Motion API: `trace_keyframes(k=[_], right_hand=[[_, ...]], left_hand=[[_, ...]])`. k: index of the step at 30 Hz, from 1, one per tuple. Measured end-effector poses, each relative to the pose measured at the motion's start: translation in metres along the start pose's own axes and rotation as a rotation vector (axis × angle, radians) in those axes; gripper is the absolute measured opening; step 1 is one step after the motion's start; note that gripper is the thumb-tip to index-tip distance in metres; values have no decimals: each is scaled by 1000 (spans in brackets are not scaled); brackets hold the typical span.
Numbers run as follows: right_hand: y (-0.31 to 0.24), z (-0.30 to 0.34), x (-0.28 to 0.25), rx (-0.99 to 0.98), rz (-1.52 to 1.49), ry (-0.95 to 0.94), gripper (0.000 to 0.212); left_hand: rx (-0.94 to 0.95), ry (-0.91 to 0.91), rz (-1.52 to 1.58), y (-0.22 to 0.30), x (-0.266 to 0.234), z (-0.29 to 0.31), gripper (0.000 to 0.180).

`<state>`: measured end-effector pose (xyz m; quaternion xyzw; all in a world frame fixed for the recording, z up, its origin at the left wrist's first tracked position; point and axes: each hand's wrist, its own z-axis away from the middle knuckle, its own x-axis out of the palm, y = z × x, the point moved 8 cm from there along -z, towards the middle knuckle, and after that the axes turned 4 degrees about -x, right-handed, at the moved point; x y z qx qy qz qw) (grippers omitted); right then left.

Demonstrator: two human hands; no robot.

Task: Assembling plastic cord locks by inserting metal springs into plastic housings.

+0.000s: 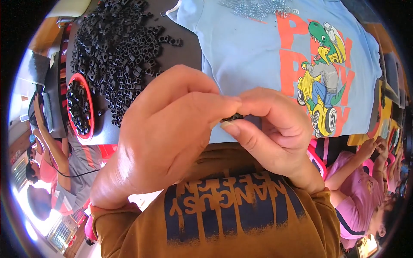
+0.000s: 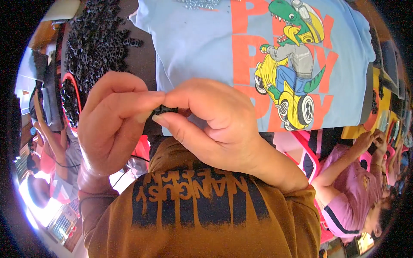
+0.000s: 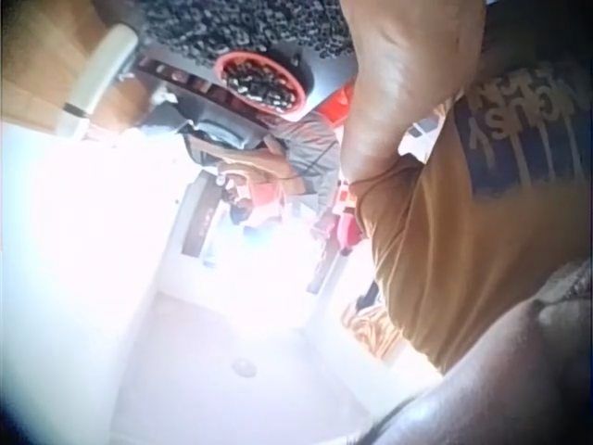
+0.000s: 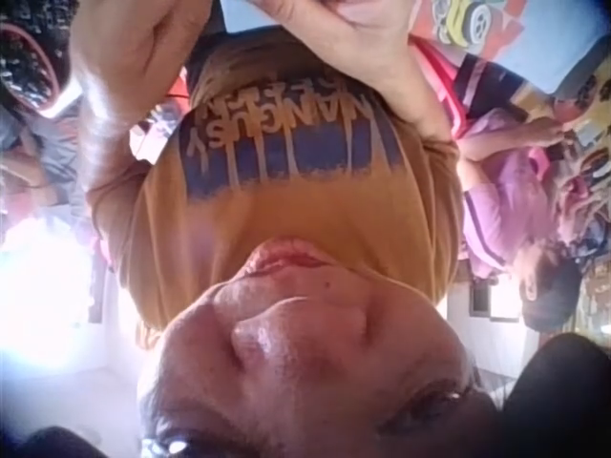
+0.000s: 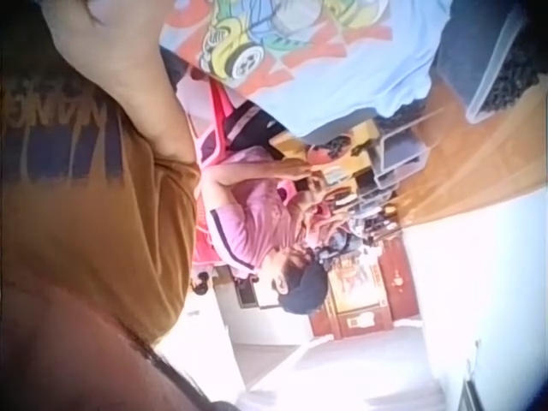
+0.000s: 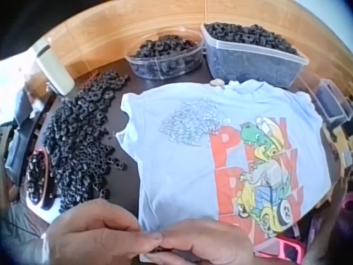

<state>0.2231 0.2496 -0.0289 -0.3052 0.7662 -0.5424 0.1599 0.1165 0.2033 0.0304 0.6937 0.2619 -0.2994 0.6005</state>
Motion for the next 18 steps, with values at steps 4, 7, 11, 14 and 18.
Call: trace_keyframes(k=[4, 7, 11, 14, 18], right_hand=[[0, -1, 0, 39, -31, 5, 13], [2, -2, 1, 54, -55, 9, 13], [2, -1, -2, 54, -32, -10, 12], [1, -1, 0, 98, -108, -166, 18], [3, 2, -2, 150, -151, -144, 18]], left_hand=[[-387, 61, 381, -24, 4, 6, 20], [-643, 52, 555, -29, 7, 10, 17], [-364, -25, 305, -22, 1, -2, 15], [-7, -10, -48, 4, -1, -7, 16], [79, 85, -118, 13, -2, -6, 18]])
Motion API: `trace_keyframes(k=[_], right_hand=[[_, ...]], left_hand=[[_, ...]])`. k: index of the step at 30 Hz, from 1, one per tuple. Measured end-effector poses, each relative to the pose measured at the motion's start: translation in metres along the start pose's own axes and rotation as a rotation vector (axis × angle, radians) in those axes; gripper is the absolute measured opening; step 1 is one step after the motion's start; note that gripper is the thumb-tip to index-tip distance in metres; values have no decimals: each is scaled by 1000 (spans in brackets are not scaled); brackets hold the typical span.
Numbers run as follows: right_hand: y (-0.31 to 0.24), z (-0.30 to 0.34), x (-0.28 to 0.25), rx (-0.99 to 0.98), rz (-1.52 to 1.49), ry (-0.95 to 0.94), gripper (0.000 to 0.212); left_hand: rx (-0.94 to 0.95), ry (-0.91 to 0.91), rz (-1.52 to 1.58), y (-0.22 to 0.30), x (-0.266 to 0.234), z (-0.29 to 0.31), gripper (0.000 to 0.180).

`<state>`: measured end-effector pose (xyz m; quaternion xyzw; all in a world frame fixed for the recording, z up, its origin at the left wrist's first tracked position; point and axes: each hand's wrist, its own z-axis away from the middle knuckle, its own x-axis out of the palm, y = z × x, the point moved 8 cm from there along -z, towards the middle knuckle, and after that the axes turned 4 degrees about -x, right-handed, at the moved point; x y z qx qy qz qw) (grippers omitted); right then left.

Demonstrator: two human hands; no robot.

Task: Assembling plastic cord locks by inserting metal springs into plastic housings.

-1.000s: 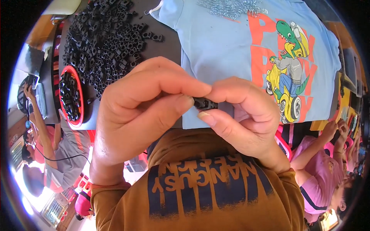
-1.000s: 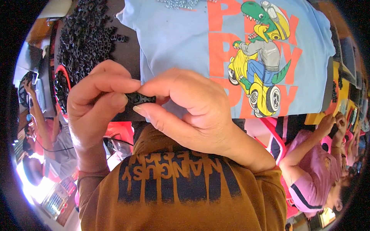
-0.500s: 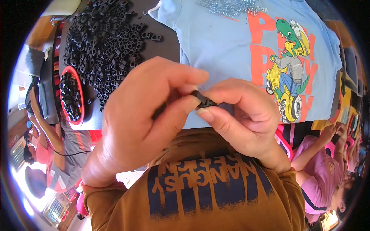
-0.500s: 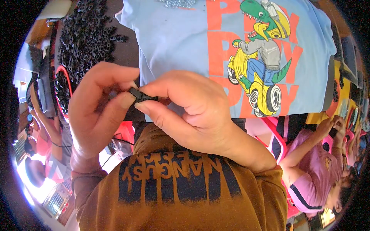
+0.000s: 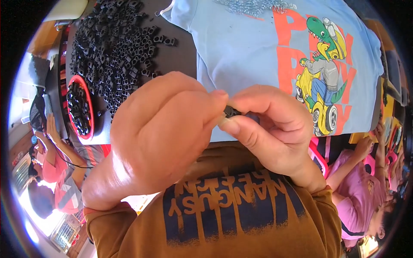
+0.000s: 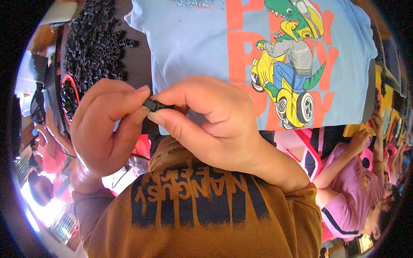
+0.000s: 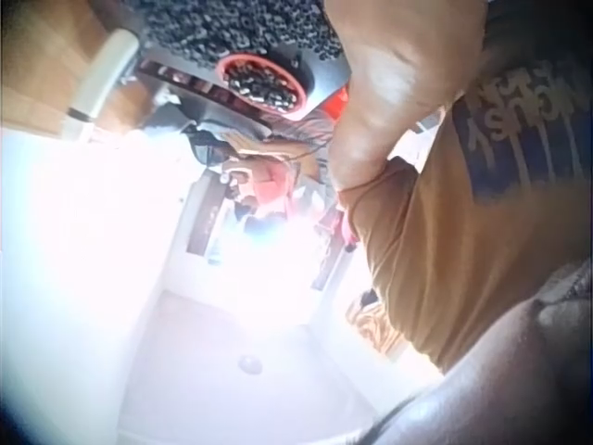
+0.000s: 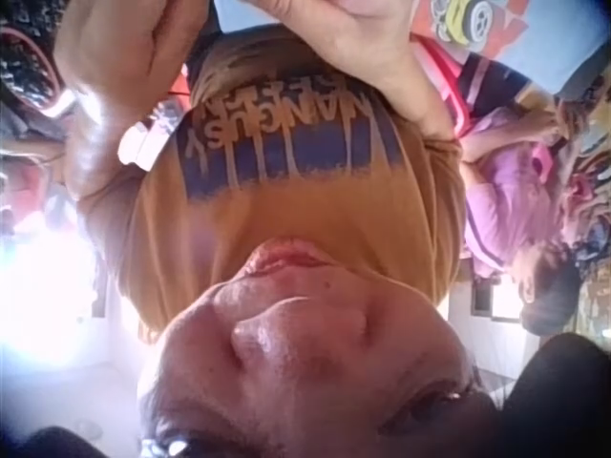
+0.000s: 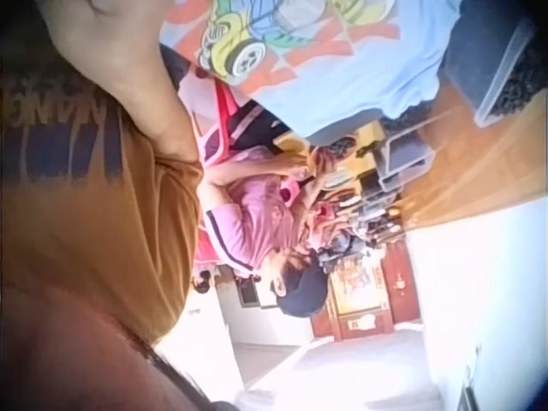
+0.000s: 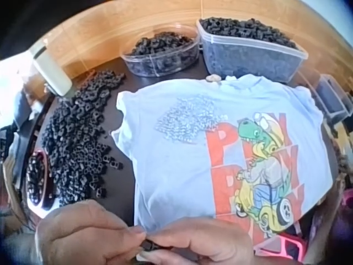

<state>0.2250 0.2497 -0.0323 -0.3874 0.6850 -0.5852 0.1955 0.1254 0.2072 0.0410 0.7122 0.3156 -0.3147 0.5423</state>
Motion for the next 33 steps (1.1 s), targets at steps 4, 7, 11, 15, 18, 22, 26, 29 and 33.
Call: trace_keyframes(k=[4, 7, 11, 15, 18, 22, 26, 29, 33], right_hand=[[3, 3, 0, 31, 39, 14, 17], [3, 3, 1, 56, 87, 31, 15], [5, 1, 4, 63, -32, 45, 16], [4, 0, 6, 58, -131, 17, 19], [4, 1, 5, 84, -153, 38, 19], [4, 1, 4, 66, -140, 29, 20], [3, 0, 4, 53, -146, 3, 21], [2, 0, 4, 45, -97, -36, 21], [-1, -2, 6, -44, 11, -85, 20]], left_hand=[[80, -45, -69, 1, 3, -4, 19], [-44, -133, 110, -16, 6, 1, 16], [-553, -102, 664, -37, 13, 16, 10], [-724, -89, 784, -41, 14, 21, 9], [-786, -123, 816, -44, 16, 23, 10], [-839, -130, 832, -43, 16, 22, 11], [-821, -114, 800, -41, 14, 20, 10], [-807, -166, 720, -42, 12, 20, 9], [-521, -239, 523, -34, 7, 11, 9]])
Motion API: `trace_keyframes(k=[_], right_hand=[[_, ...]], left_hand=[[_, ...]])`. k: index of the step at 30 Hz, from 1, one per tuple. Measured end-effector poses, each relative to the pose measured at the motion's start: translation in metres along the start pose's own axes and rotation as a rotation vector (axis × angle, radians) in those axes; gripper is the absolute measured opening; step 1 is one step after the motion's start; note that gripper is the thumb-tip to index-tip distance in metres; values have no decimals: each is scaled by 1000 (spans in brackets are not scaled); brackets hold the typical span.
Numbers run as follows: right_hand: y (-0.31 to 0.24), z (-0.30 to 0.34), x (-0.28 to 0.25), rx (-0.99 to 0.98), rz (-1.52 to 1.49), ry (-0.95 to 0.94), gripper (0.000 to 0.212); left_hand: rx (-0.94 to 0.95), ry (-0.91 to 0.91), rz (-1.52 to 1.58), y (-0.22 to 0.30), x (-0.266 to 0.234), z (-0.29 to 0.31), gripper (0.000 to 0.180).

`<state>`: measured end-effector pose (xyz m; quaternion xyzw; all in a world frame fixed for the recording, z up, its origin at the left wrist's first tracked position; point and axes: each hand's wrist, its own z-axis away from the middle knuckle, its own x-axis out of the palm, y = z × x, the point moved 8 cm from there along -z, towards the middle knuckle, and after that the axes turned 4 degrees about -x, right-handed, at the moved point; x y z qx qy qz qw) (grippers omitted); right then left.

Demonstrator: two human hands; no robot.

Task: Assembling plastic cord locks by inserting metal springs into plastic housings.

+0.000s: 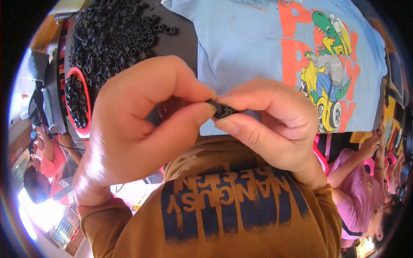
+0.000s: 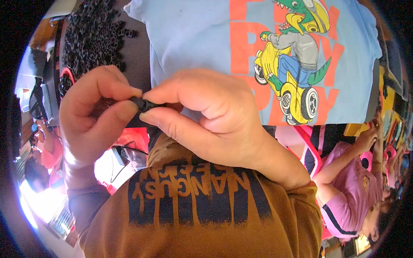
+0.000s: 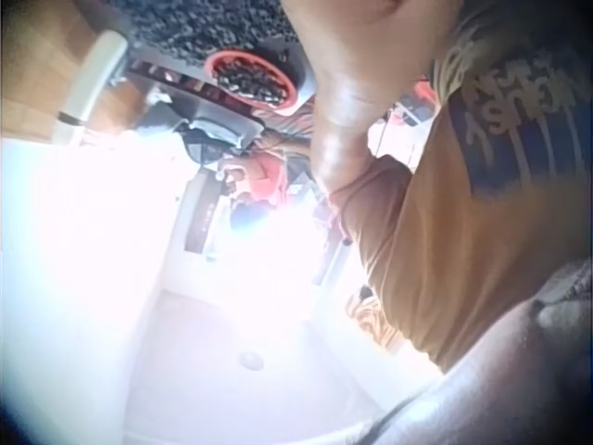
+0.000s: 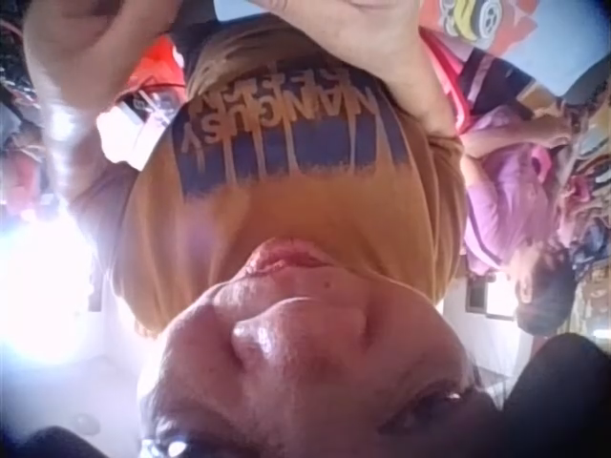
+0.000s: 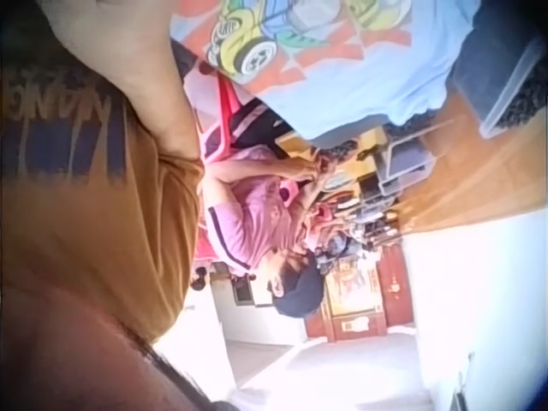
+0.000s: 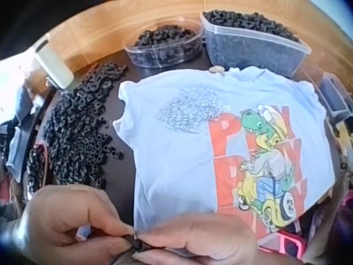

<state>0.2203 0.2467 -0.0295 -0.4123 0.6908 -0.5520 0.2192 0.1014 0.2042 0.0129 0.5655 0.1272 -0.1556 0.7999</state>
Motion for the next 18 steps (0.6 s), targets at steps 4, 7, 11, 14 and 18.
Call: trace_keyframes(k=[4, 7, 11, 14, 18], right_hand=[[-2, 2, -2, -22, 15, 2, 20], [1, 5, -3, 21, -19, 22, 20], [4, 9, -2, 81, -178, 125, 19], [7, 8, -7, 89, -223, 156, 19], [8, 2, -10, 99, -254, 253, 12]], left_hand=[[371, 9, -420, 22, 8, 0, 13], [568, 70, -543, 31, 13, 6, 24], [586, 206, -450, 32, 15, 17, 38], [669, 308, -515, 27, 20, 19, 44], [807, 397, -624, 22, 29, 23, 51]])
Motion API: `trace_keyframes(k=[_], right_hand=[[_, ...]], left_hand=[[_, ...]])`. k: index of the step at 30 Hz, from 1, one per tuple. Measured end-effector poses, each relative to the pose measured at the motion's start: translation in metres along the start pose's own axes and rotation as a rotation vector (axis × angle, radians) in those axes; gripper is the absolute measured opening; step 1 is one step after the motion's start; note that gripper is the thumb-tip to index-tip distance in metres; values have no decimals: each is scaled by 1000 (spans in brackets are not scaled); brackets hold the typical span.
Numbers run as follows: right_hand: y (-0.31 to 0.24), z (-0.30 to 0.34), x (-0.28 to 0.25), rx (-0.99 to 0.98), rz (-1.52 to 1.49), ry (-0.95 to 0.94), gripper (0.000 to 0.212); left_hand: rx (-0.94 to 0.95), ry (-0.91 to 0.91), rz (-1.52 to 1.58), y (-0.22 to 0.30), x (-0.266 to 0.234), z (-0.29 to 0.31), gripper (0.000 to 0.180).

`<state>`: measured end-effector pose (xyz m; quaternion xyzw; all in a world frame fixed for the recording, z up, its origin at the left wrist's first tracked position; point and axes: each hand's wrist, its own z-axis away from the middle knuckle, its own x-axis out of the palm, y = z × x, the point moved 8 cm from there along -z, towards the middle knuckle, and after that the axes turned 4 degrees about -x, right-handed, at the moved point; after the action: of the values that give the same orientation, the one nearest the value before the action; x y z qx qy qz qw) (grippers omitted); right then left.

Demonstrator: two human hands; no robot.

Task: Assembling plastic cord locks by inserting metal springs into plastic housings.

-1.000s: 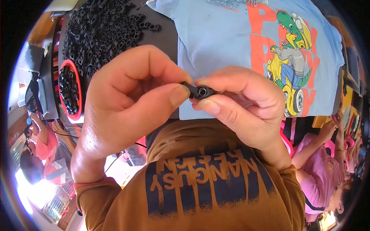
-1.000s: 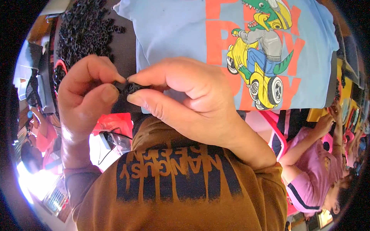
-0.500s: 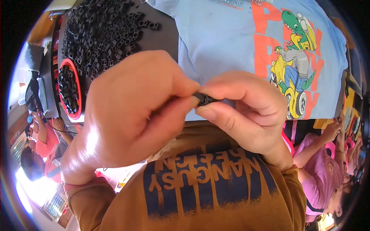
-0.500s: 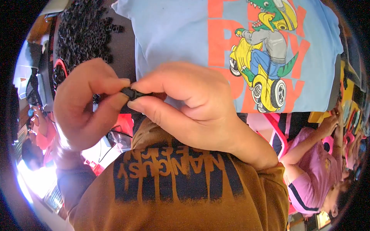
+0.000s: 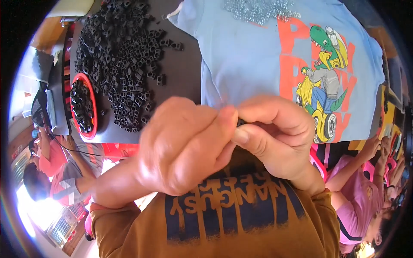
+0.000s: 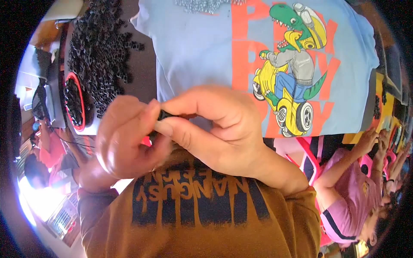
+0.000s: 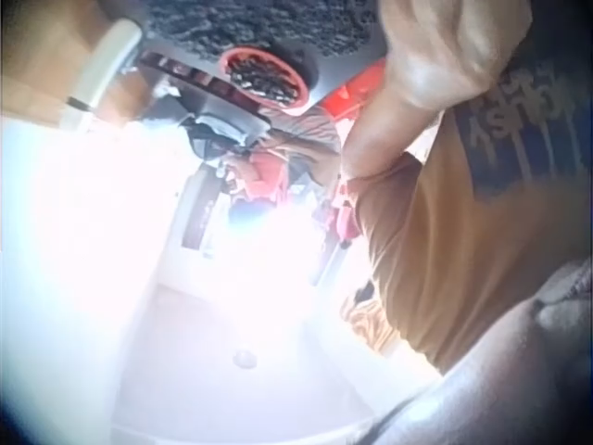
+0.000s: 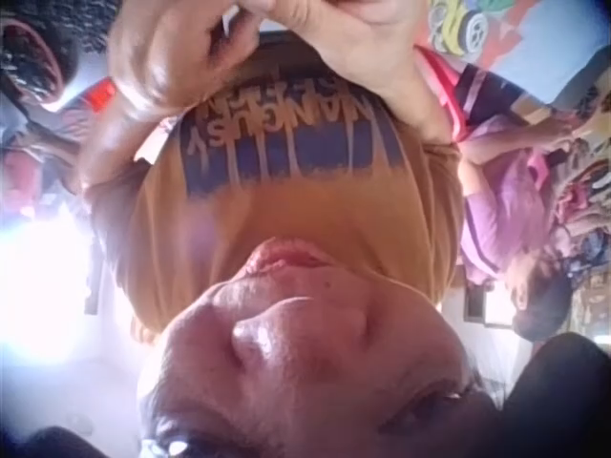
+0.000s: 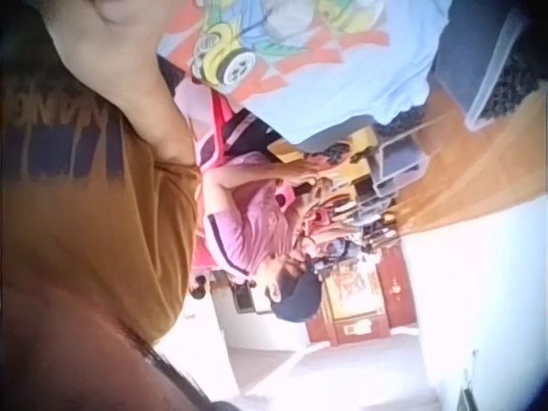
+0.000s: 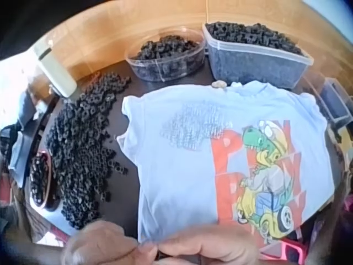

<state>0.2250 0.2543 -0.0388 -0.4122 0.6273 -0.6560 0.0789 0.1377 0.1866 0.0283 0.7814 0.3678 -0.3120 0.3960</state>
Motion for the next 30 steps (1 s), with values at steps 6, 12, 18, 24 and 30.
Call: trace_keyframes(k=[6, 12, 18, 24, 30], right_hand=[[-10, 0, 0, -42, 146, -23, 12], [2, 6, -1, 85, -55, -4, 16], [-2, 9, -3, 40, 20, -29, 17], [-5, 8, -3, 38, -125, 29, 23], [0, 1, -2, 1, 157, -25, 20]], left_hand=[[-84, 89, 59, -1, -1, -2, 46], [-32, 63, 23, -3, -5, -13, 45], [34, 7, 38, 1, -8, -21, 43], [-187, 2, -83, -42, -34, -81, 40], [-470, -38, -102, -163, -27, -168, 30]])
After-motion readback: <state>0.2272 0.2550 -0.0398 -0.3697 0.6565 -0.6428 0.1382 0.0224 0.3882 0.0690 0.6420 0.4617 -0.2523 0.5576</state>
